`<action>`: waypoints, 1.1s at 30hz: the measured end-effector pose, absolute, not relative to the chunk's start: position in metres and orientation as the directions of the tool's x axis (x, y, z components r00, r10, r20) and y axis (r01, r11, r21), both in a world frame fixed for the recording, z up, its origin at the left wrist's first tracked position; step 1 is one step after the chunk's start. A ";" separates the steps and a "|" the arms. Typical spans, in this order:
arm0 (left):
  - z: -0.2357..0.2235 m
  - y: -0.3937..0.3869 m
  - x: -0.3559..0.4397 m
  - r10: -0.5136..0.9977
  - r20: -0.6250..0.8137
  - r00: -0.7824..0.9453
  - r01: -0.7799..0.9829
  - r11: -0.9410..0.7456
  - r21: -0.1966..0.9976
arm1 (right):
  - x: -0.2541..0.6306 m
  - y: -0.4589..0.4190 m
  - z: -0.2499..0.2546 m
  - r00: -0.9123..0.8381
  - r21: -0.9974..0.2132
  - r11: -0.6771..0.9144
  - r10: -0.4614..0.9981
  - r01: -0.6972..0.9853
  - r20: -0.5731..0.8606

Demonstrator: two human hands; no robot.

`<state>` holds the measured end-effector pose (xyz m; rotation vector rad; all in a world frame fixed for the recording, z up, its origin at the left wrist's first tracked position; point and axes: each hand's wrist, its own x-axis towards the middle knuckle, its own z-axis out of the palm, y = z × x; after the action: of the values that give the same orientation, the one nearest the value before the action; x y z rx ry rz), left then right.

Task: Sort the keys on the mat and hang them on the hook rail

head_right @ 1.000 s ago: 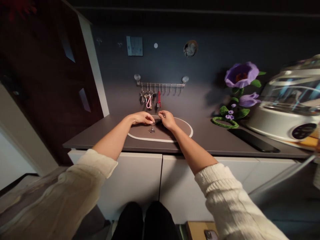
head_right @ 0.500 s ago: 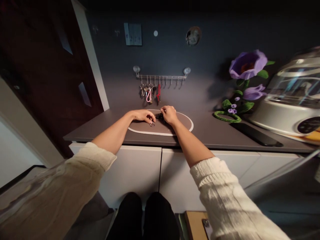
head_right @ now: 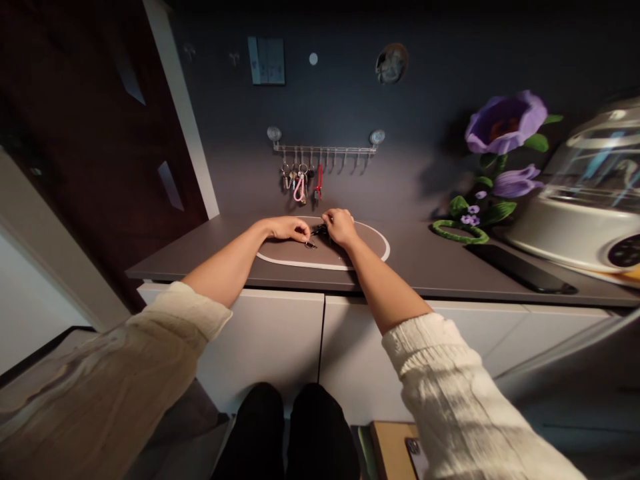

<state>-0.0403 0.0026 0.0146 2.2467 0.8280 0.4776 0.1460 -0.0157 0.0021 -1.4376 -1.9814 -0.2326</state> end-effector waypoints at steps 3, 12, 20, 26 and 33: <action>0.013 0.004 -0.040 0.693 0.138 0.707 0.433 -0.580 0.690 | 0.145 -0.017 0.003 -0.183 -0.219 0.376 0.783 0.900 0.595; 0.011 0.004 -0.035 0.796 0.206 0.569 0.379 -0.476 0.793 | 0.145 -0.021 0.006 -0.176 -0.260 0.404 0.773 0.877 0.609; 0.013 0.010 -0.035 0.855 0.283 0.434 0.297 -0.432 0.852 | 0.141 -0.024 0.006 -0.210 -0.267 0.477 0.732 0.837 0.648; 0.013 0.010 -0.032 0.853 0.316 0.416 0.266 -0.446 0.855 | 0.142 -0.024 0.004 -0.256 -0.200 0.460 0.747 0.865 0.613; 0.014 0.008 -0.030 0.844 0.325 0.427 0.216 -0.444 0.870 | 0.141 -0.025 0.005 -0.238 -0.194 0.422 0.771 0.886 0.590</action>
<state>-0.0300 0.0082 0.0137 1.9020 0.8992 1.0208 0.1415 -0.0245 0.0050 -1.3958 -2.0575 -0.2378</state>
